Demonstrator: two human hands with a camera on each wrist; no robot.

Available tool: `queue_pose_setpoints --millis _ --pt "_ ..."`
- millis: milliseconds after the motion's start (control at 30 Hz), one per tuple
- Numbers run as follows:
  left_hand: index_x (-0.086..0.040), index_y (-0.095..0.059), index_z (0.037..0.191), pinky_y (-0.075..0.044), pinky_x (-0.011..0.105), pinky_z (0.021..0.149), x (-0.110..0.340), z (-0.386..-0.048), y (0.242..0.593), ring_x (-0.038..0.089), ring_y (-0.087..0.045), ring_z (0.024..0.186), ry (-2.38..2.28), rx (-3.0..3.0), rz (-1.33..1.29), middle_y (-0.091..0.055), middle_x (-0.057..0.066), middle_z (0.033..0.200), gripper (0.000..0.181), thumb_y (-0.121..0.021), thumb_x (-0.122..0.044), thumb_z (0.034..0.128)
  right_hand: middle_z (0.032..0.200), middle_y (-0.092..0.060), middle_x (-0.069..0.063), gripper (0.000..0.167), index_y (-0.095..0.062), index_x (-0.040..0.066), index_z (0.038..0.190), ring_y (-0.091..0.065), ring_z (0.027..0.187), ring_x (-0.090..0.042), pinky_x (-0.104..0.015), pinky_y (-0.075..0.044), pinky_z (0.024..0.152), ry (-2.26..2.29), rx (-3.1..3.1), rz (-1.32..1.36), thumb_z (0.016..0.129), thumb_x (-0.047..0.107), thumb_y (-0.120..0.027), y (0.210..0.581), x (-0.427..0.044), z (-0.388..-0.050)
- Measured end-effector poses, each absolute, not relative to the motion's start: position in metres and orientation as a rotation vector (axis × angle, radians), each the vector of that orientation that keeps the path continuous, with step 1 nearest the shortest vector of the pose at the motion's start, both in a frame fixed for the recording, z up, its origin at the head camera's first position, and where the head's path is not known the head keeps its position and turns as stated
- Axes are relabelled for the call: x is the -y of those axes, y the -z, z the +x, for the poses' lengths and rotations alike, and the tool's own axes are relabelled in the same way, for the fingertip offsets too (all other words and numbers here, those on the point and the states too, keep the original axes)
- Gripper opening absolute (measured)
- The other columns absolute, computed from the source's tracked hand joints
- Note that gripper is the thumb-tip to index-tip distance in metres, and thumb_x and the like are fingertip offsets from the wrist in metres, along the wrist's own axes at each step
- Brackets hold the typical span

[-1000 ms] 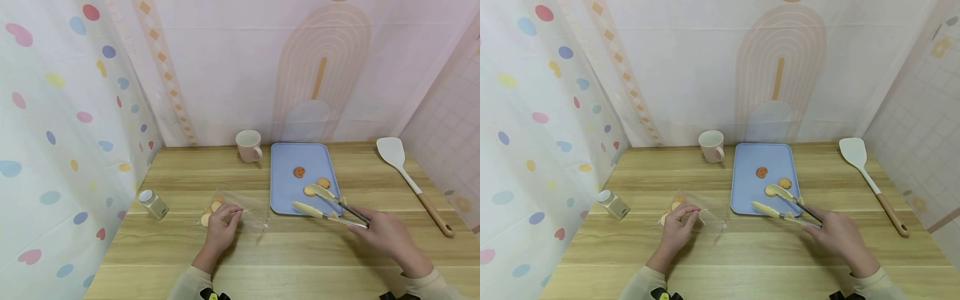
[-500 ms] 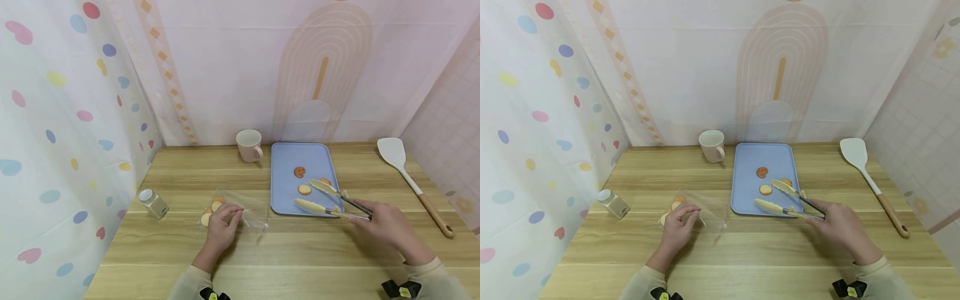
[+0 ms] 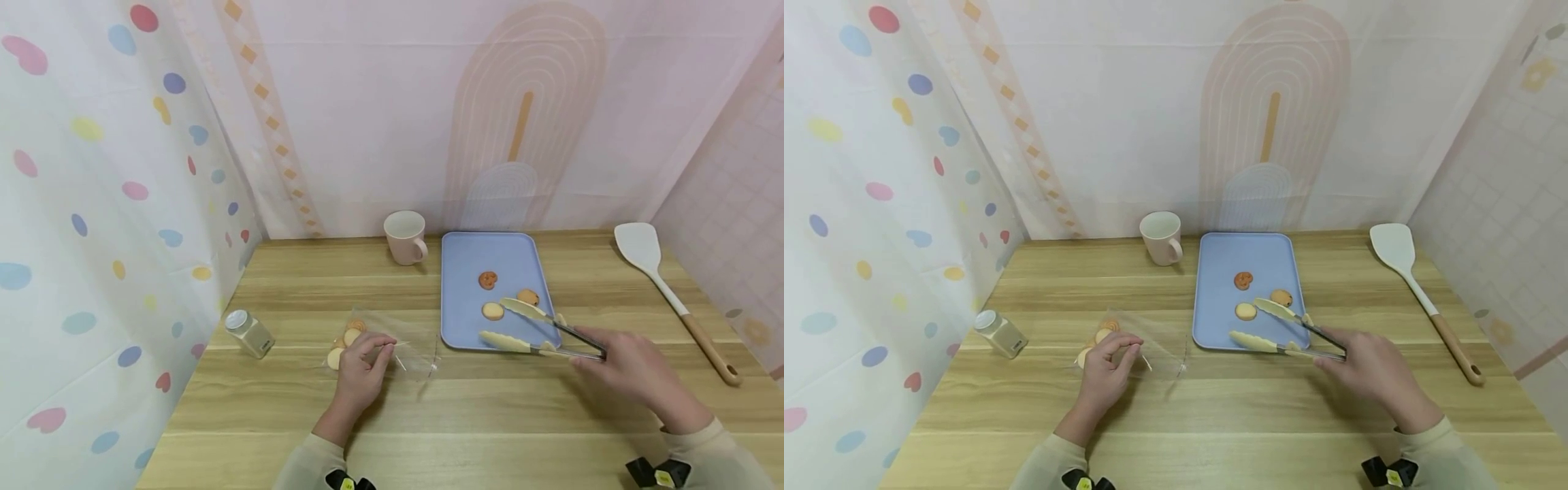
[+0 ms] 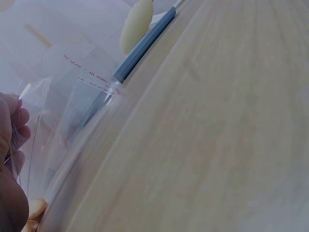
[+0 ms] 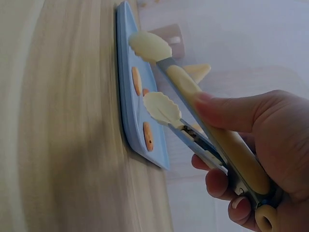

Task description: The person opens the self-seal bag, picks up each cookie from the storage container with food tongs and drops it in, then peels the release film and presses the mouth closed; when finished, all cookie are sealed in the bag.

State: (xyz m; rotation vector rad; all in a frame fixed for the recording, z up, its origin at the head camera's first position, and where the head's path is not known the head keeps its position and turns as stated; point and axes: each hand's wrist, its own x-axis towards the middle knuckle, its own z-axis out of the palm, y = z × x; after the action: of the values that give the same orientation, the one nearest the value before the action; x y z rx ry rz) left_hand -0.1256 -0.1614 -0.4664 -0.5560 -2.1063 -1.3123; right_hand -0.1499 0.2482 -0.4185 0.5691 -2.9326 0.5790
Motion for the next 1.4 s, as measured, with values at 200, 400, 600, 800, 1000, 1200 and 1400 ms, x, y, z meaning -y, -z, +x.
queue_pose_setpoints --millis 200,400,600,800,1000,1200,1400 --pt "0.002 -0.068 0.088 -0.051 0.024 0.078 0.161 -0.125 0.465 0.029 -0.064 0.081 1.322 2.092 -0.571 -0.066 0.016 0.085 0.015 -0.063 0.015 0.0832 0.057 -0.044 0.01 0.05 -0.065 0.008 0.124 -0.036 0.05 -0.006 -0.027 -0.028 0.046 -0.498 2.953 0.64 0.081 0.029 -0.077 0.416 -0.254 -0.168" --pt "0.002 -0.068 0.088 -0.051 0.023 0.079 0.16 -0.125 0.465 0.03 -0.064 0.081 1.335 2.09 -0.572 -0.066 0.016 0.085 0.015 -0.064 0.016 0.0826 0.084 -0.069 -0.006 0.044 -0.067 0.007 0.12 -0.043 0.058 -0.01 -0.029 -0.033 0.051 -0.447 2.907 0.707 0.082 0.026 -0.077 0.417 -0.263 -0.186" --pt "0.002 -0.068 0.088 -0.051 0.023 0.079 0.16 -0.125 0.464 0.029 -0.064 0.081 1.332 2.09 -0.567 -0.066 0.015 0.085 0.015 -0.064 0.016 0.0826 0.061 -0.052 0.008 0.043 -0.066 0.008 0.122 -0.038 0.054 -0.01 -0.029 -0.03 0.05 -0.449 2.916 0.709 0.085 0.029 -0.074 0.419 -0.262 -0.192" --pt "0.002 -0.068 0.087 -0.051 0.024 0.077 0.161 -0.125 0.464 0.028 -0.064 0.08 1.311 2.086 -0.565 -0.066 0.015 0.084 0.016 -0.064 0.016 0.0822 0.071 -0.063 -0.001 0.045 -0.065 0.006 0.122 -0.042 0.056 -0.012 -0.032 -0.035 0.051 -0.419 2.889 0.722 0.085 0.029 -0.074 0.422 -0.254 -0.195" --pt "0.002 -0.068 0.086 -0.051 0.026 0.078 0.161 -0.124 0.463 0.028 -0.064 0.081 1.308 2.087 -0.556 -0.067 0.015 0.085 0.015 -0.064 0.015 0.0828 0.095 -0.071 -0.014 0.044 -0.066 0.004 0.121 -0.047 0.06 -0.012 -0.034 -0.04 0.053 -0.422 2.843 0.754 0.084 0.026 -0.075 0.427 -0.25 -0.194" --pt "0.002 -0.068 0.087 -0.051 0.024 0.079 0.161 -0.125 0.463 0.03 -0.064 0.081 1.313 2.076 -0.57 -0.066 0.016 0.085 0.015 -0.063 0.016 0.0826 0.099 -0.071 -0.014 0.044 -0.065 0.004 0.121 -0.047 0.061 -0.012 -0.033 -0.04 0.055 -0.438 2.791 0.774 0.083 0.022 -0.077 0.432 -0.25 -0.19" --pt "0.002 -0.068 0.087 -0.05 0.023 0.079 0.161 -0.124 0.464 0.03 -0.064 0.081 1.32 2.076 -0.571 -0.066 0.017 0.084 0.015 -0.063 0.016 0.0825 0.097 -0.071 -0.014 0.047 -0.066 0.003 0.119 -0.045 0.058 -0.007 -0.029 -0.038 0.052 -0.433 2.723 0.792 0.078 0.02 -0.08 0.433 -0.248 -0.182"
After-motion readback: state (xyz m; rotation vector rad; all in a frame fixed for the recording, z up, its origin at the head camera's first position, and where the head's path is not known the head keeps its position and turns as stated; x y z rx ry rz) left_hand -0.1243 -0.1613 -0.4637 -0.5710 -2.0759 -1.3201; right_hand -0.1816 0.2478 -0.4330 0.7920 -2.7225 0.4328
